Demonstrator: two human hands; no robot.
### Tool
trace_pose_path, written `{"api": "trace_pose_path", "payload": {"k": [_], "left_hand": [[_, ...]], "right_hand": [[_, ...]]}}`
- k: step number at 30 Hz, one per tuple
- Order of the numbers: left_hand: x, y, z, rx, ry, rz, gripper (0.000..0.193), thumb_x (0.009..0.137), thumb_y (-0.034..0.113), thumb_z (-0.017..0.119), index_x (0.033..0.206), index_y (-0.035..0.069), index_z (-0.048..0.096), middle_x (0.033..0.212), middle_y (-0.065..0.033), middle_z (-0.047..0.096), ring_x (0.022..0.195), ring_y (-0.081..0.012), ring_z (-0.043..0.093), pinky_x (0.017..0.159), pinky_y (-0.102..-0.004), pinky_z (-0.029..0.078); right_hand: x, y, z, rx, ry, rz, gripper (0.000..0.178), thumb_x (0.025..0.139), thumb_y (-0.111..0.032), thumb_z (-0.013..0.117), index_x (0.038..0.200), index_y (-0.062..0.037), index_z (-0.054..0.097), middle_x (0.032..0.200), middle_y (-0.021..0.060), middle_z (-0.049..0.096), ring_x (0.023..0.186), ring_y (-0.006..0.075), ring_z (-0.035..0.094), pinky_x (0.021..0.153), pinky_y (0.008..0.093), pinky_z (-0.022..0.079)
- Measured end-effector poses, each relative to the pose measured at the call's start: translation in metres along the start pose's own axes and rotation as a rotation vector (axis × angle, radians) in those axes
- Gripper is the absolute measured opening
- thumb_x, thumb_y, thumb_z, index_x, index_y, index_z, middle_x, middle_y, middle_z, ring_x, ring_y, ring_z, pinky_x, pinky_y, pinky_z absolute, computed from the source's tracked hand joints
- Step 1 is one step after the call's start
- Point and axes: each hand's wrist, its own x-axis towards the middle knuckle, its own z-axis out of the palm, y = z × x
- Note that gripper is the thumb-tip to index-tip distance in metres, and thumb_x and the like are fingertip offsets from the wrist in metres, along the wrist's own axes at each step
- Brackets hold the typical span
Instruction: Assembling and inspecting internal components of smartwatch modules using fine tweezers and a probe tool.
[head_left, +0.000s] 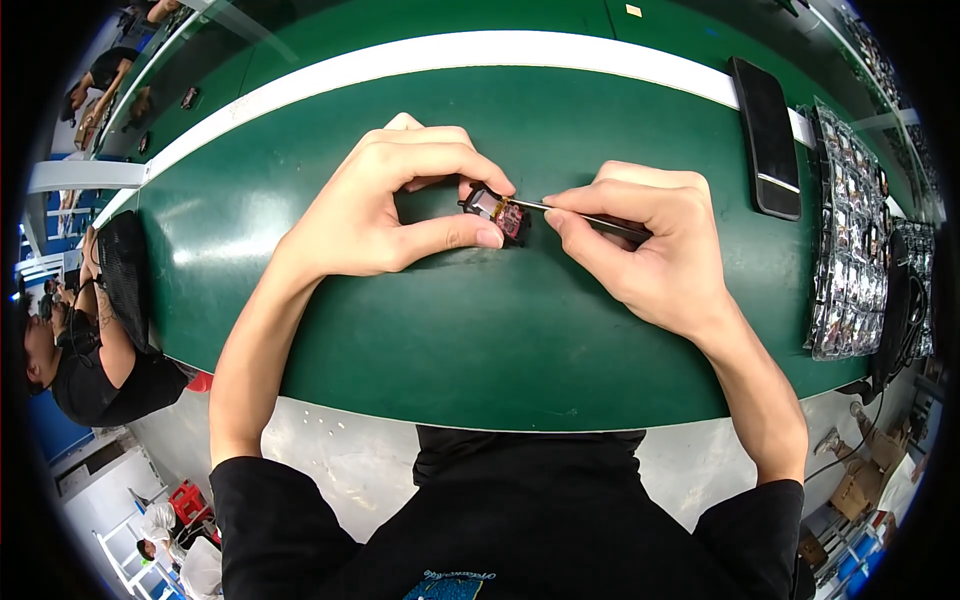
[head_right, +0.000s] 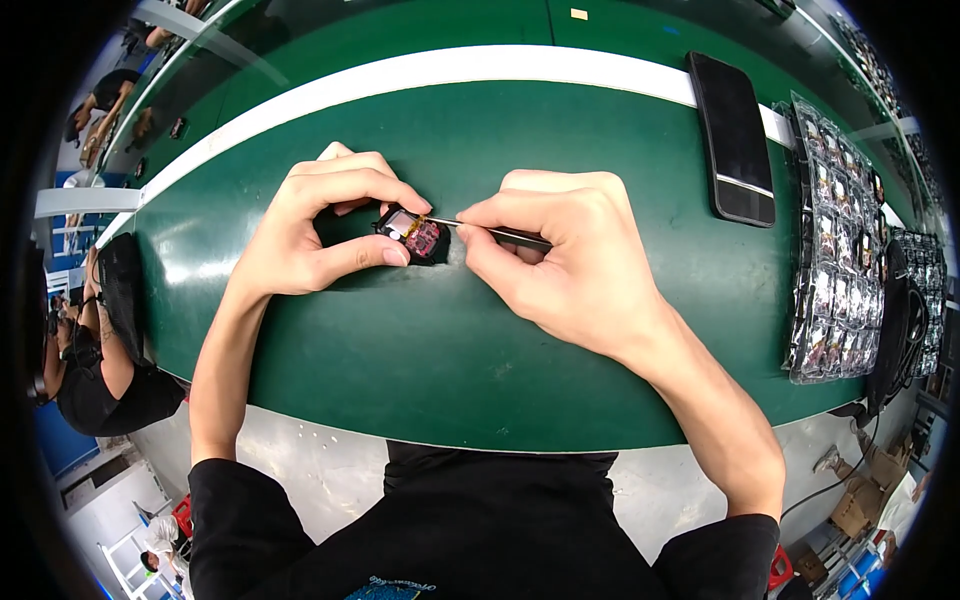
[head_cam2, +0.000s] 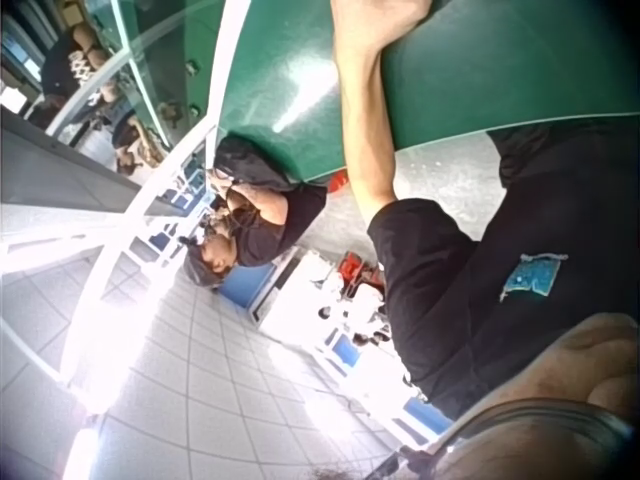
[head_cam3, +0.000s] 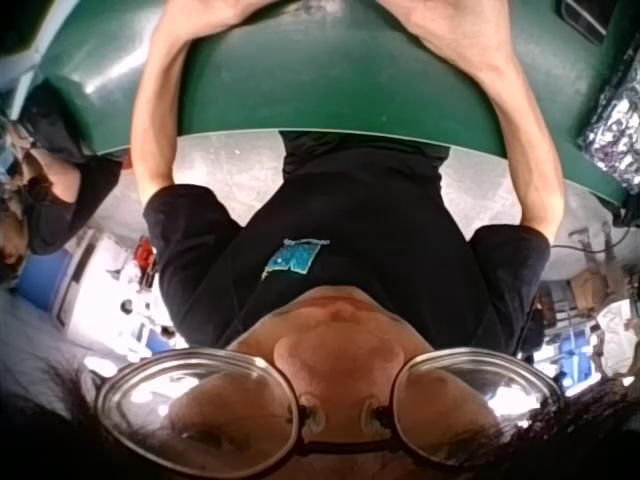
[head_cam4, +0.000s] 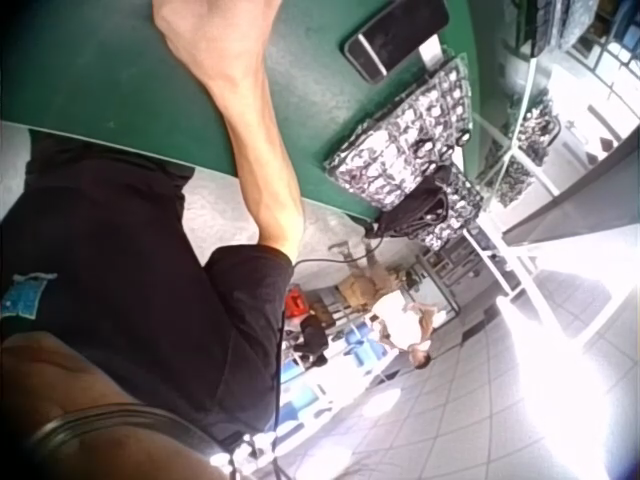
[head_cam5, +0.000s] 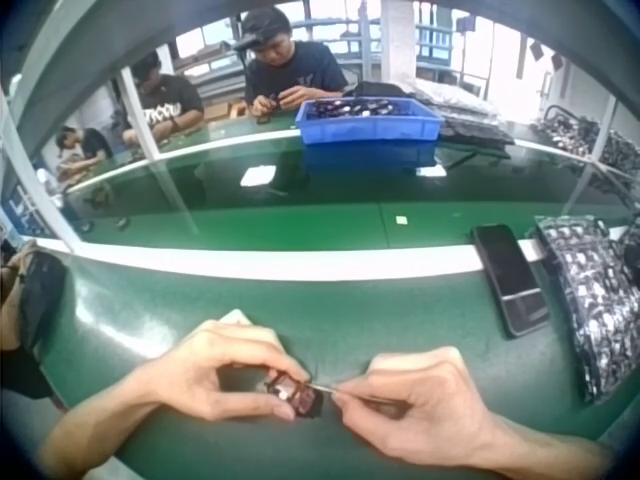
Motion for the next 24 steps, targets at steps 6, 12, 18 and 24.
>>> {"api": "trace_pose_path", "payload": {"k": [6, 12, 18, 24], "left_hand": [[-0.0009, 0.0016, -0.0007, 0.030, 0.009, -0.019, 0.040, 0.079, 0.022, 0.097, 0.115, 0.009, 0.085, 0.096, -0.0025, 0.079, 0.081, -0.0188, 0.062, 0.081, -0.0344, 0.039], [0.0010, 0.0027, 0.0001, 0.032, 0.009, -0.005, 0.040, 0.079, 0.021, 0.097, 0.115, 0.009, 0.085, 0.096, -0.0016, 0.079, 0.079, -0.0168, 0.058, 0.077, -0.0333, 0.037], [-0.0005, 0.0030, -0.0004, 0.047, 0.011, -0.026, 0.041, 0.078, 0.022, 0.099, 0.115, 0.009, 0.085, 0.097, -0.0013, 0.079, 0.079, -0.0162, 0.057, 0.075, -0.0325, 0.036], [0.0000, 0.0025, -0.0005, 0.038, 0.013, -0.029, 0.040, 0.079, 0.023, 0.098, 0.115, 0.009, 0.086, 0.097, -0.0014, 0.079, 0.079, -0.0160, 0.057, 0.076, -0.0326, 0.036]], "right_hand": [[-0.0013, -0.0025, 0.0003, -0.025, 0.010, -0.007, 0.007, 0.089, 0.003, 0.081, 0.096, 0.0018, 0.084, 0.068, 0.0068, 0.066, 0.054, 0.0128, 0.060, 0.049, 0.0303, 0.041], [-0.0022, 0.0037, 0.0019, -0.021, 0.021, -0.055, 0.008, 0.089, 0.003, 0.081, 0.096, 0.0015, 0.083, 0.067, 0.0071, 0.064, 0.053, 0.0147, 0.059, 0.049, 0.0313, 0.041], [-0.0027, 0.0035, 0.0045, -0.020, 0.033, -0.067, 0.008, 0.088, 0.003, 0.081, 0.095, 0.0008, 0.083, 0.066, 0.0068, 0.063, 0.052, 0.0153, 0.057, 0.048, 0.0321, 0.040], [-0.0038, 0.0015, 0.0034, -0.059, 0.046, -0.070, 0.009, 0.087, 0.004, 0.082, 0.096, 0.0008, 0.083, 0.067, 0.0068, 0.063, 0.051, 0.0154, 0.057, 0.048, 0.0322, 0.040]]}}
